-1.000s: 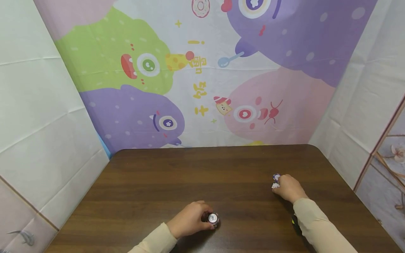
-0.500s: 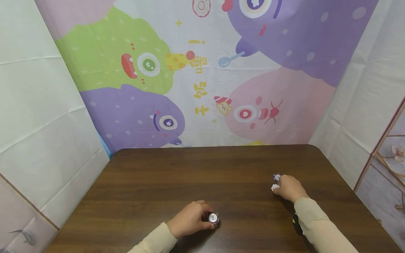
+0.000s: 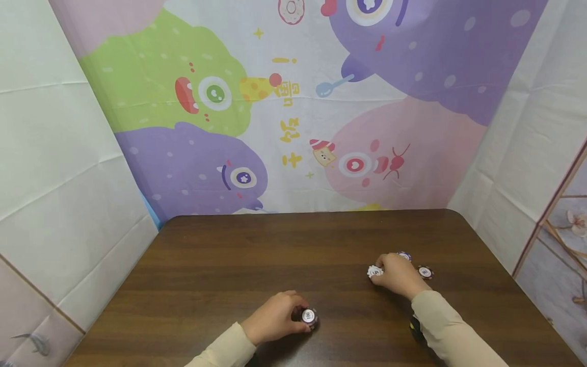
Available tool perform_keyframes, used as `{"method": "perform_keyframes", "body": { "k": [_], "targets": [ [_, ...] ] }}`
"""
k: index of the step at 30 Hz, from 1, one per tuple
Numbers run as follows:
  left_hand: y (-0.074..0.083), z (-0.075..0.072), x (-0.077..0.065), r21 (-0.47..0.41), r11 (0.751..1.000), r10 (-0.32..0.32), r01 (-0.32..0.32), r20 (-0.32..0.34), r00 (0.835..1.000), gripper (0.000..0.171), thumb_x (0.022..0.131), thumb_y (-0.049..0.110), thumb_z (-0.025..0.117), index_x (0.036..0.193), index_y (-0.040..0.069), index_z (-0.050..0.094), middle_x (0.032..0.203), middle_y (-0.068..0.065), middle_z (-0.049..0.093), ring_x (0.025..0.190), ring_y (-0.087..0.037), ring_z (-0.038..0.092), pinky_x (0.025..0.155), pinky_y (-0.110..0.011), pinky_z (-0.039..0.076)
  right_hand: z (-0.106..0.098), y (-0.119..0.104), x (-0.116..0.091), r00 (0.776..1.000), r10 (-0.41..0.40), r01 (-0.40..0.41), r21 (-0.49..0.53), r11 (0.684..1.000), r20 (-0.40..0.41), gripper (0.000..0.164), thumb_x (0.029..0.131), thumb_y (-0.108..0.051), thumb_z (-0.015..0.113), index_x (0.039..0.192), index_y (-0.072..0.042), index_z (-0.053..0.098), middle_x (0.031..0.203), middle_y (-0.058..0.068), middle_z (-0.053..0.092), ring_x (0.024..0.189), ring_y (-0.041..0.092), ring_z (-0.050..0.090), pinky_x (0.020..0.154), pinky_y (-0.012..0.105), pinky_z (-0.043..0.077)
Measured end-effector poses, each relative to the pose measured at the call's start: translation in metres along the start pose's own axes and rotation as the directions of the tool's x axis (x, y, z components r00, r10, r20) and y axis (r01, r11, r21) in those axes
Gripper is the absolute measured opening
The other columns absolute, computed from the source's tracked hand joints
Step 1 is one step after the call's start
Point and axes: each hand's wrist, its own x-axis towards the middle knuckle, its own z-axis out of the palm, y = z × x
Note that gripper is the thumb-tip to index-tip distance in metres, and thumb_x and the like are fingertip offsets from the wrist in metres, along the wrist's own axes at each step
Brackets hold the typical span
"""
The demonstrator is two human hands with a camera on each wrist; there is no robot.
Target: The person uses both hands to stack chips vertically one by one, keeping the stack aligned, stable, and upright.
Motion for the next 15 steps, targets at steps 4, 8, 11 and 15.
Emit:
{"method": "perform_keyframes", "body": {
  "k": [4, 8, 11, 15],
  "targets": [
    [0.000, 0.000, 0.000, 0.008, 1.000, -0.004, 0.004, 0.002, 1.000, 0.037, 0.067, 0.033, 0.079, 0.095, 0.012, 0.068, 0.085, 0.007, 0.062, 0.069, 0.002, 0.048, 0.062, -0.016, 0.041, 0.000, -0.021, 0.000, 0.999, -0.046, 0.046, 0.038, 0.998, 0.001, 0.030, 0.072, -0.026, 0.074, 0.090, -0.004, 0.065, 0.079, 0.001, 0.061, 0.068, 0.010, 0.052, 0.061, 0.030, 0.043],
    [0.000, 0.000, 0.000, 0.010, 1.000, -0.010, 0.010, 0.001, 1.000, 0.037, 0.067, 0.033, 0.079, 0.095, 0.012, 0.068, 0.085, 0.007, 0.062, 0.071, 0.001, 0.051, 0.063, -0.016, 0.042, 0.003, -0.042, -0.002, 0.995, -0.101, 0.101, 0.059, 0.993, -0.005, 0.029, 0.071, -0.025, 0.075, 0.090, -0.006, 0.065, 0.079, -0.002, 0.059, 0.068, 0.009, 0.051, 0.060, 0.026, 0.042],
    [0.000, 0.001, 0.000, 0.008, 1.000, -0.009, 0.009, -0.006, 1.000, 0.037, 0.066, 0.033, 0.079, 0.094, 0.012, 0.068, 0.084, 0.006, 0.061, 0.070, 0.000, 0.050, 0.062, -0.016, 0.042, 0.006, -0.057, -0.004, 0.988, -0.155, 0.155, 0.059, 0.986, -0.007, 0.028, 0.069, -0.025, 0.076, 0.088, -0.009, 0.065, 0.079, -0.005, 0.057, 0.068, 0.007, 0.052, 0.060, 0.024, 0.042],
    [0.000, 0.000, 0.000, 0.005, 1.000, 0.002, -0.002, -0.017, 1.000, 0.036, 0.065, 0.033, 0.080, 0.092, 0.012, 0.067, 0.081, 0.007, 0.059, 0.067, 0.001, 0.048, 0.059, -0.016, 0.040, 0.010, -0.075, -0.008, 0.972, -0.235, 0.234, 0.067, 0.970, 0.013, 0.029, 0.069, -0.027, 0.076, 0.089, -0.011, 0.064, 0.082, -0.007, 0.056, 0.070, 0.005, 0.051, 0.060, 0.021, 0.043]
  ]
}}
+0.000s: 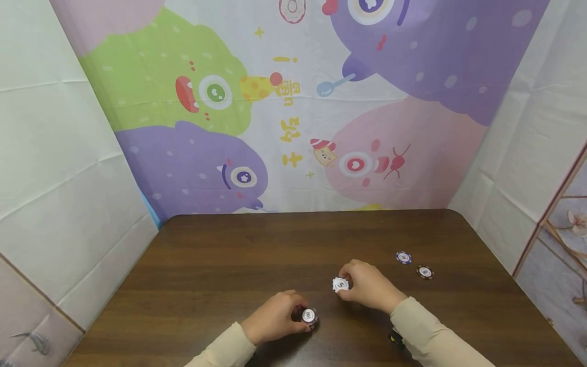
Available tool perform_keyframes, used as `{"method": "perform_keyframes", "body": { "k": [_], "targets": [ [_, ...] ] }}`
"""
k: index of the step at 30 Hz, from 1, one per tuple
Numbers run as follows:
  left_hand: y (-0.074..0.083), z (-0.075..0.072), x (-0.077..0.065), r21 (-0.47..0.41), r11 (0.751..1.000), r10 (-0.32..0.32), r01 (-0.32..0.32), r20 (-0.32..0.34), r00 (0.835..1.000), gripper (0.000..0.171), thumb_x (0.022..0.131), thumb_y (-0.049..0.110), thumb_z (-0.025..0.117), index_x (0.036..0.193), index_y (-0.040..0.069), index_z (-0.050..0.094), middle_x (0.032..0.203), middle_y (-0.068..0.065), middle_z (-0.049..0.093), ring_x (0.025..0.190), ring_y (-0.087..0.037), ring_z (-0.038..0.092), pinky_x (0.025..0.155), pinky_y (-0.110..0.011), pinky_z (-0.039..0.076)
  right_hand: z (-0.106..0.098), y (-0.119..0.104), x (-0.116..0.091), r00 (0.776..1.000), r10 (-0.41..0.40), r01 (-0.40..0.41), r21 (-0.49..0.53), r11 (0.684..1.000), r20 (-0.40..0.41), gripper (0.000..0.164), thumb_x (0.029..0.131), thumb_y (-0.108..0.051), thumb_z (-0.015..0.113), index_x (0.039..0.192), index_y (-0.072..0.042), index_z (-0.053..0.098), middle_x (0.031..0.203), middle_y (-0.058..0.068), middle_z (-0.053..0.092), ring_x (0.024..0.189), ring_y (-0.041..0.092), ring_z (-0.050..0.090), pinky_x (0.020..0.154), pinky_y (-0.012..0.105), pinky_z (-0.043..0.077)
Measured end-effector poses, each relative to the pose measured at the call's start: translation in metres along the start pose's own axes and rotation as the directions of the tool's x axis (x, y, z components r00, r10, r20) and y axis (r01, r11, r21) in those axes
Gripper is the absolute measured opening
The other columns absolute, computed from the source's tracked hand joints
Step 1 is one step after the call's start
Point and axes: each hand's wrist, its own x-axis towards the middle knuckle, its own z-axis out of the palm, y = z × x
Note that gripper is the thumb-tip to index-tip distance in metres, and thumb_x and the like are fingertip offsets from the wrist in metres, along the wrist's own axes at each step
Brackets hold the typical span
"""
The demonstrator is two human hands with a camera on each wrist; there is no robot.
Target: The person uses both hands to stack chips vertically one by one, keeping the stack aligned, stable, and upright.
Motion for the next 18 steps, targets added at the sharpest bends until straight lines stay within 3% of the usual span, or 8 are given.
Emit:
{"method": "perform_keyframes", "body": {
  "k": [10, 18],
  "targets": [
    [0.000, -0.002, 0.000, -0.036, 0.999, 0.006, -0.006, 0.017, 1.000, 0.037, 0.066, 0.030, 0.080, 0.095, 0.012, 0.066, 0.082, 0.007, 0.059, 0.068, 0.002, 0.046, 0.059, -0.016, 0.039, 0.017, -0.033, -0.001, 0.983, -0.143, 0.134, 0.084, 0.987, 0.114, 0.026, 0.073, -0.026, 0.074, 0.093, -0.012, 0.065, 0.086, -0.008, 0.055, 0.075, 0.004, 0.051, 0.064, 0.020, 0.044],
    [-0.001, -0.001, -0.001, -0.055, 0.998, 0.004, -0.001, 0.048, 0.999, 0.033, 0.066, 0.029, 0.080, 0.091, 0.013, 0.064, 0.079, 0.008, 0.057, 0.067, 0.001, 0.043, 0.056, -0.015, 0.038, 0.031, -0.045, 0.000, 0.970, -0.188, 0.168, 0.133, 0.977, 0.153, 0.026, 0.072, -0.025, 0.074, 0.094, -0.013, 0.065, 0.086, -0.009, 0.054, 0.073, 0.003, 0.049, 0.062, 0.017, 0.042]
  ]
}}
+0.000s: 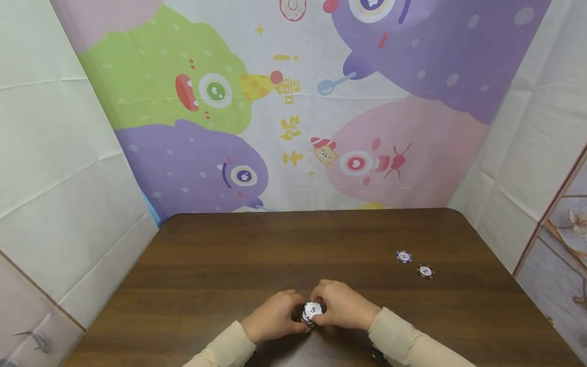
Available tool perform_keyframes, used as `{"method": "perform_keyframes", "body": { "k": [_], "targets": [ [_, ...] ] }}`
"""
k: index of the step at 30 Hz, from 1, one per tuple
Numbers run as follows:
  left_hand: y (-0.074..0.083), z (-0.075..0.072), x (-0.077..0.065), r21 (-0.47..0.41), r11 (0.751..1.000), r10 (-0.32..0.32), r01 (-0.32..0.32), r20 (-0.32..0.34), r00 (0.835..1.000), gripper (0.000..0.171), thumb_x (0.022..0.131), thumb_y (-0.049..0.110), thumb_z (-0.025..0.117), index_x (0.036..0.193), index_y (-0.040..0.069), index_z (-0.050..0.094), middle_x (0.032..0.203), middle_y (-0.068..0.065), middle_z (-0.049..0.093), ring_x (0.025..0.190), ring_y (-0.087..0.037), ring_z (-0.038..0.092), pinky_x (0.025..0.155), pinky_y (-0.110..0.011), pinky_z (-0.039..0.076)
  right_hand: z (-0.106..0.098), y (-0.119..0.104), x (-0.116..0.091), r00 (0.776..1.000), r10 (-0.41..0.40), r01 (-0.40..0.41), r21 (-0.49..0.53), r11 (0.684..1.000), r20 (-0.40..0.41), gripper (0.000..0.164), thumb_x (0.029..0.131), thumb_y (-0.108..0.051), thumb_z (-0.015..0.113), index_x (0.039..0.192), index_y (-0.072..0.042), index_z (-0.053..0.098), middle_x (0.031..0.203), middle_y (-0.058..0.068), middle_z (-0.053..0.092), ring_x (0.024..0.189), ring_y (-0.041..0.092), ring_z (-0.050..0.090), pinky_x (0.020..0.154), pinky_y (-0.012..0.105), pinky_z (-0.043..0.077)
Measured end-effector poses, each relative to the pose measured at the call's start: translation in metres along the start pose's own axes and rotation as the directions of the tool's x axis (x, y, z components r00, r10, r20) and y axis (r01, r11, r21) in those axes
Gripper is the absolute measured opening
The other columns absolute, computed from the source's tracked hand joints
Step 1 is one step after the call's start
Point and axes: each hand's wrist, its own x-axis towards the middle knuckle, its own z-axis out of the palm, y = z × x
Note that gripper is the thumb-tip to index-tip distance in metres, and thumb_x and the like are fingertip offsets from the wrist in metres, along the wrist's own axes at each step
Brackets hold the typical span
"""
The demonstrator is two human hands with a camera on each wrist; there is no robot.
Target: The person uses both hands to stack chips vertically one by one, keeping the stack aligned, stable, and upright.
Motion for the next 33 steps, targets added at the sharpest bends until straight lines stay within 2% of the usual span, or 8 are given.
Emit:
{"method": "perform_keyframes", "body": {
  "k": [13, 28, 33],
  "targets": [
    [0.0000, 0.0004, -0.0008, -0.021, 1.000, 0.004, -0.004, -0.005, 1.000, 0.032, 0.067, 0.027, 0.080, 0.091, 0.012, 0.064, 0.078, 0.010, 0.058, 0.068, 0.002, 0.044, 0.057, -0.015, 0.038, 0.0071, -0.0097, 0.0017, 1.000, -0.019, 0.019, -0.006, 1.000, 0.007, 0.024, 0.071, -0.022, 0.074, 0.091, -0.013, 0.066, 0.083, -0.008, 0.053, 0.070, 0.001, 0.047, 0.061, 0.016, 0.041],
    [0.0006, -0.0007, -0.0001, 0.007, 1.000, 0.025, -0.025, -0.021, 0.999, 0.032, 0.067, 0.028, 0.079, 0.092, 0.012, 0.066, 0.081, 0.009, 0.062, 0.071, 0.001, 0.048, 0.061, -0.016, 0.040, 0.0105, -0.0084, 0.0036, 1.000, -0.030, 0.030, -0.005, 1.000, -0.004, 0.023, 0.071, -0.022, 0.074, 0.091, -0.014, 0.066, 0.082, -0.009, 0.052, 0.070, 0.000, 0.046, 0.060, 0.015, 0.041],
    [0.0002, -0.0006, -0.0001, 0.004, 1.000, 0.019, -0.019, -0.022, 1.000, 0.031, 0.067, 0.028, 0.079, 0.090, 0.012, 0.066, 0.078, 0.009, 0.059, 0.068, 0.001, 0.046, 0.058, -0.015, 0.038, 0.0097, -0.0077, 0.0033, 1.000, -0.025, 0.025, 0.006, 1.000, -0.005, 0.025, 0.071, -0.023, 0.074, 0.092, -0.013, 0.067, 0.082, -0.009, 0.052, 0.070, 0.000, 0.047, 0.061, 0.015, 0.042]
  ]
}}
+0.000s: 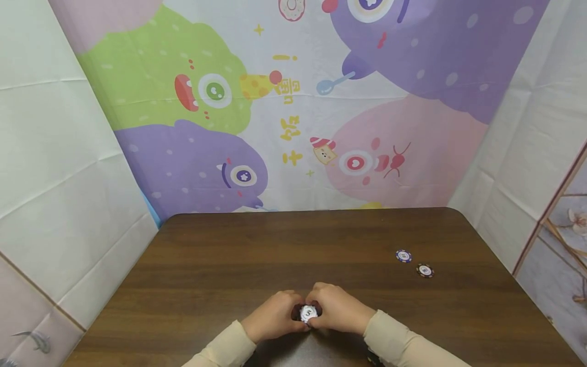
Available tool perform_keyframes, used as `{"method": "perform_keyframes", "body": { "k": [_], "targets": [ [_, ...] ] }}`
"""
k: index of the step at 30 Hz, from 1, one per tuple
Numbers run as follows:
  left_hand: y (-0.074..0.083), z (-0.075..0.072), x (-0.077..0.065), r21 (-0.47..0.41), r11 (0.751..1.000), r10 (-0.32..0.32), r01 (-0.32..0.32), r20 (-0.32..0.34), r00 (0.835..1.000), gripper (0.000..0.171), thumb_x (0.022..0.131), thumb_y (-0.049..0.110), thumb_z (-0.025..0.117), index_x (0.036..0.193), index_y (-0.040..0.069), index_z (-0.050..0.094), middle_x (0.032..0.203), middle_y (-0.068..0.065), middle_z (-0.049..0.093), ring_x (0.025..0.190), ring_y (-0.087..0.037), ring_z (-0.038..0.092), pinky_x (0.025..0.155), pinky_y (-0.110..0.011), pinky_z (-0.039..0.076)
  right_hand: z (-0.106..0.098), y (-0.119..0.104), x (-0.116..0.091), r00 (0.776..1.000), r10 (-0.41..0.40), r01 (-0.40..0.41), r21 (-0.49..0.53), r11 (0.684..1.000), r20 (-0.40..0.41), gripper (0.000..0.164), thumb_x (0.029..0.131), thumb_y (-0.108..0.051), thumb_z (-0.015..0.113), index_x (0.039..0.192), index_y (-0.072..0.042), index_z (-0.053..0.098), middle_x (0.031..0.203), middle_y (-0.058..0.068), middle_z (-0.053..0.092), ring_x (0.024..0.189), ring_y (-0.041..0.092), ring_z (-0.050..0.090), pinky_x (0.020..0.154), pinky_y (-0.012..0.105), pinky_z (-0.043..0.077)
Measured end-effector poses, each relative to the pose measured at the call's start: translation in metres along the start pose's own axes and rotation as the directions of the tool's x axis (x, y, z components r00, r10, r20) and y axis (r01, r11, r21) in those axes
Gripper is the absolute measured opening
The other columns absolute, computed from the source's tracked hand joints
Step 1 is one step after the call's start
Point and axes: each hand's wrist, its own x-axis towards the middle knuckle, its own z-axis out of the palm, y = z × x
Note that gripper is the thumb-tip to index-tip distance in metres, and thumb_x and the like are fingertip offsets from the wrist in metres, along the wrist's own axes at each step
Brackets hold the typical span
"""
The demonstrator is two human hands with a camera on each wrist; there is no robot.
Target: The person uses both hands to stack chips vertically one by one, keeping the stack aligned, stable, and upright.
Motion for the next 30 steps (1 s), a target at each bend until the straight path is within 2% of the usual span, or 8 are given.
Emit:
{"method": "perform_keyframes", "body": {
  "k": [8, 18, 23, 30],
  "targets": [
    [0.001, -0.001, 0.000, 0.004, 1.000, 0.001, -0.001, -0.008, 1.000, 0.032, 0.066, 0.028, 0.080, 0.089, 0.012, 0.065, 0.077, 0.009, 0.058, 0.066, 0.002, 0.044, 0.057, -0.014, 0.038, -0.008, 0.004, -0.003, 0.999, 0.014, -0.014, 0.006, 1.000, -0.036, 0.028, 0.072, -0.026, 0.075, 0.094, -0.011, 0.067, 0.085, -0.007, 0.055, 0.072, 0.003, 0.053, 0.062, 0.017, 0.045],
    [0.000, 0.000, 0.001, 0.030, 1.000, 0.000, 0.001, -0.011, 1.000, 0.033, 0.066, 0.029, 0.080, 0.090, 0.012, 0.066, 0.080, 0.008, 0.061, 0.069, 0.001, 0.048, 0.060, -0.015, 0.040, -0.031, 0.024, -0.011, 0.990, 0.088, -0.093, -0.035, 0.995, -0.110, 0.032, 0.074, -0.028, 0.074, 0.098, -0.008, 0.066, 0.090, -0.001, 0.059, 0.075, 0.008, 0.057, 0.064, 0.021, 0.047],
    [-0.001, 0.002, 0.001, 0.054, 0.998, 0.019, -0.017, -0.030, 0.999, 0.033, 0.065, 0.031, 0.079, 0.091, 0.013, 0.067, 0.081, 0.008, 0.062, 0.072, 0.000, 0.051, 0.063, -0.016, 0.042, -0.043, 0.038, -0.018, 0.974, 0.143, -0.156, -0.065, 0.986, -0.176, 0.033, 0.074, -0.028, 0.075, 0.098, -0.008, 0.065, 0.090, -0.002, 0.059, 0.075, 0.008, 0.057, 0.065, 0.022, 0.048],
    [0.000, 0.002, 0.001, 0.075, 0.997, 0.005, -0.004, -0.025, 1.000, 0.035, 0.066, 0.032, 0.079, 0.093, 0.013, 0.068, 0.084, 0.008, 0.063, 0.077, -0.002, 0.054, 0.068, -0.016, 0.044, -0.059, 0.059, -0.030, 0.936, 0.219, -0.250, -0.081, 0.965, -0.277, 0.032, 0.073, -0.028, 0.075, 0.097, -0.010, 0.065, 0.089, -0.001, 0.061, 0.078, 0.012, 0.058, 0.067, 0.027, 0.047]
  ]
}}
